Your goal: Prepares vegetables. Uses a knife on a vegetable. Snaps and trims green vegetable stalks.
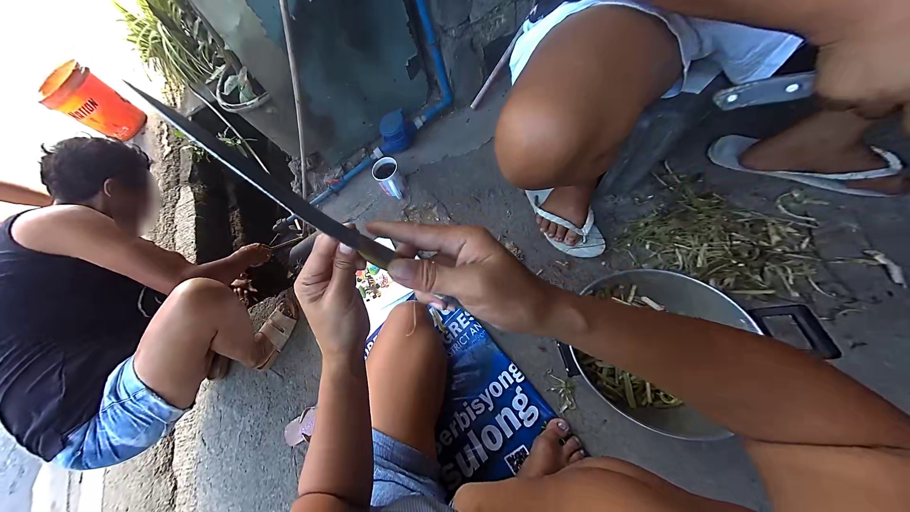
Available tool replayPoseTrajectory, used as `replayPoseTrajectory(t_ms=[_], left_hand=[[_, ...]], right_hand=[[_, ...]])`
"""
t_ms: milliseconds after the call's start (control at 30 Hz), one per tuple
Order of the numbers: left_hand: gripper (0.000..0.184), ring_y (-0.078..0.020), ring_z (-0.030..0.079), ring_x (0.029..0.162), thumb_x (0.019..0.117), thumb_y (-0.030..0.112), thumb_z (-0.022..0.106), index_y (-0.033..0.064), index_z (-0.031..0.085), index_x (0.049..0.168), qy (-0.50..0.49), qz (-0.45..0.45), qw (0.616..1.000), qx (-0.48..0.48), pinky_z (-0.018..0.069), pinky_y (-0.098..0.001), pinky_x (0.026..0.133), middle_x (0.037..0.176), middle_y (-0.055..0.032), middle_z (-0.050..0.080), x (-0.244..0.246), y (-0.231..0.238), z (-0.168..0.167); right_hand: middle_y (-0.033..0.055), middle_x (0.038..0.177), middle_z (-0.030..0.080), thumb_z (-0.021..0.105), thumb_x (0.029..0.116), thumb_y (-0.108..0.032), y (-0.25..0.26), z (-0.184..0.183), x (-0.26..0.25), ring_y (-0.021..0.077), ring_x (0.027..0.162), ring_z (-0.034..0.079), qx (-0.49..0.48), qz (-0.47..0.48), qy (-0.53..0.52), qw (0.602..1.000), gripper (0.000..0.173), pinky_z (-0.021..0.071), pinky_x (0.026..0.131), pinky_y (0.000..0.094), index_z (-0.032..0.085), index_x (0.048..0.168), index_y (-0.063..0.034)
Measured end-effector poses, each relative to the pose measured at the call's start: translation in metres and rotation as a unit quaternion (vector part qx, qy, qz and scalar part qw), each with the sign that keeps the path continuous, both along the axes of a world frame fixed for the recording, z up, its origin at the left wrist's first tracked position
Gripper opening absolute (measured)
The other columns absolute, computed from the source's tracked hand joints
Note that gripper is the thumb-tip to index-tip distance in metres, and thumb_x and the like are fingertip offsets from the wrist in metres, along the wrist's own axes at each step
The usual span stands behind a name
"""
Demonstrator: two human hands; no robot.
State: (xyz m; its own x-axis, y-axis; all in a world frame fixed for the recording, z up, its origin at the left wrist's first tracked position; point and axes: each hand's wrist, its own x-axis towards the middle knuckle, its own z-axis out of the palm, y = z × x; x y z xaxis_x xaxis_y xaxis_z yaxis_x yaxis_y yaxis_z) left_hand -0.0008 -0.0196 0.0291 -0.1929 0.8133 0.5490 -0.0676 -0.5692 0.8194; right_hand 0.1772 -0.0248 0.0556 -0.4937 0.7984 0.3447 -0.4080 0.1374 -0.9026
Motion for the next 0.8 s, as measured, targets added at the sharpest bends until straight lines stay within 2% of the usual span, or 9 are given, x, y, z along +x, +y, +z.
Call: replayPoseTrajectory(t_ms=[67, 133, 233, 400, 500, 633, 733, 800], left_hand=[[0.019, -0.0016, 0.069, 0.09, 0.102, 0.011, 0.061, 0.0159, 0.079, 0.103, -0.001, 0.004, 1.0, 0.007, 0.0579, -0.0209, 0.082, 0.101, 0.0069, 0.075, 0.006, -0.002, -0.001], [0.018, -0.0022, 0.068, 0.091, 0.1019, 0.011, 0.062, 0.0144, 0.079, 0.104, 0.005, 0.012, 1.0, 0.013, 0.0573, -0.0209, 0.082, 0.102, 0.0062, 0.074, 0.01, -0.003, -0.001], [0.017, -0.0025, 0.067, 0.09, 0.1021, 0.011, 0.062, 0.0123, 0.078, 0.105, 0.028, 0.024, 0.999, 0.031, 0.0556, -0.0201, 0.081, 0.1, 0.0057, 0.073, 0.011, -0.002, -0.003], [0.016, -0.0042, 0.068, 0.099, 0.1006, 0.01, 0.064, 0.0122, 0.08, 0.104, 0.067, 0.057, 0.995, 0.054, 0.0556, -0.022, 0.087, 0.105, 0.0053, 0.074, 0.01, -0.001, -0.005], [0.015, -0.0038, 0.069, 0.09, 0.0979, 0.005, 0.067, 0.0089, 0.079, 0.105, 0.073, 0.07, 0.993, 0.063, 0.058, -0.0203, 0.079, 0.105, 0.0037, 0.075, 0.009, 0.0, -0.006], [0.014, -0.0057, 0.07, 0.083, 0.0928, -0.001, 0.071, 0.0059, 0.074, 0.105, 0.101, 0.104, 0.986, 0.078, 0.0617, -0.0232, 0.075, 0.1, 0.0026, 0.074, 0.013, 0.002, -0.005], [0.012, -0.0085, 0.071, 0.093, 0.0957, 0.003, 0.07, 0.0016, 0.073, 0.107, 0.156, 0.137, 0.974, 0.09, 0.0625, -0.0252, 0.08, 0.105, -0.0011, 0.072, 0.02, -0.002, -0.005], [0.017, -0.0096, 0.07, 0.1, 0.0969, 0.004, 0.069, -0.0013, 0.074, 0.112, 0.183, 0.145, 0.966, 0.107, 0.0618, -0.0246, 0.083, 0.111, -0.0043, 0.071, 0.023, -0.004, -0.007]], right_hand=[[0.0015, 0.085, 0.064, 0.059, 0.103, -0.01, -0.003, 0.002, -0.002, -0.0014, 0.056, 0.047, -0.013, 0.002, 0.0, 1.0, 0.039, 0.0397, 0.049, 0.0119, 0.06, 0.142, -0.0047], [0.0018, 0.088, 0.066, 0.059, 0.1032, -0.01, -0.003, 0.001, -0.001, -0.0018, 0.056, 0.047, -0.019, 0.001, 0.005, 1.0, 0.039, 0.0389, 0.049, 0.0115, 0.061, 0.142, -0.0048], [0.0027, 0.083, 0.065, 0.059, 0.103, -0.009, -0.001, -0.003, 0.003, -0.0015, 0.054, 0.046, -0.022, 0.002, 0.024, 0.999, 0.038, 0.0379, 0.048, 0.0117, 0.062, 0.14, -0.0035], [0.0026, 0.083, 0.064, 0.058, 0.1037, -0.01, 0.0, -0.002, 0.01, -0.0003, 0.054, 0.045, -0.037, 0.02, 0.012, 0.999, 0.036, 0.0369, 0.047, 0.0124, 0.063, 0.14, -0.0066], [0.0019, 0.074, 0.057, 0.054, 0.1054, -0.013, 0.002, -0.003, 0.012, 0.0024, 0.052, 0.046, -0.067, 0.031, 0.012, 0.997, 0.035, 0.0386, 0.046, 0.0142, 0.063, 0.138, -0.007], [0.0021, 0.074, 0.057, 0.048, 0.1079, -0.018, 0.004, -0.005, 0.013, 0.0023, 0.05, 0.044, -0.119, 0.047, 0.035, 0.991, 0.034, 0.039, 0.046, 0.0145, 0.063, 0.137, -0.0091], [0.0024, 0.082, 0.06, 0.045, 0.1094, -0.021, 0.004, -0.005, 0.012, 0.0028, 0.052, 0.046, -0.14, 0.031, 0.038, 0.989, 0.035, 0.0394, 0.046, 0.0142, 0.062, 0.138, -0.0118], [0.0018, 0.08, 0.057, 0.044, 0.1096, -0.022, 0.004, -0.004, 0.012, 0.0036, 0.051, 0.045, -0.148, 0.017, 0.038, 0.988, 0.036, 0.039, 0.045, 0.0148, 0.061, 0.14, -0.0123]])
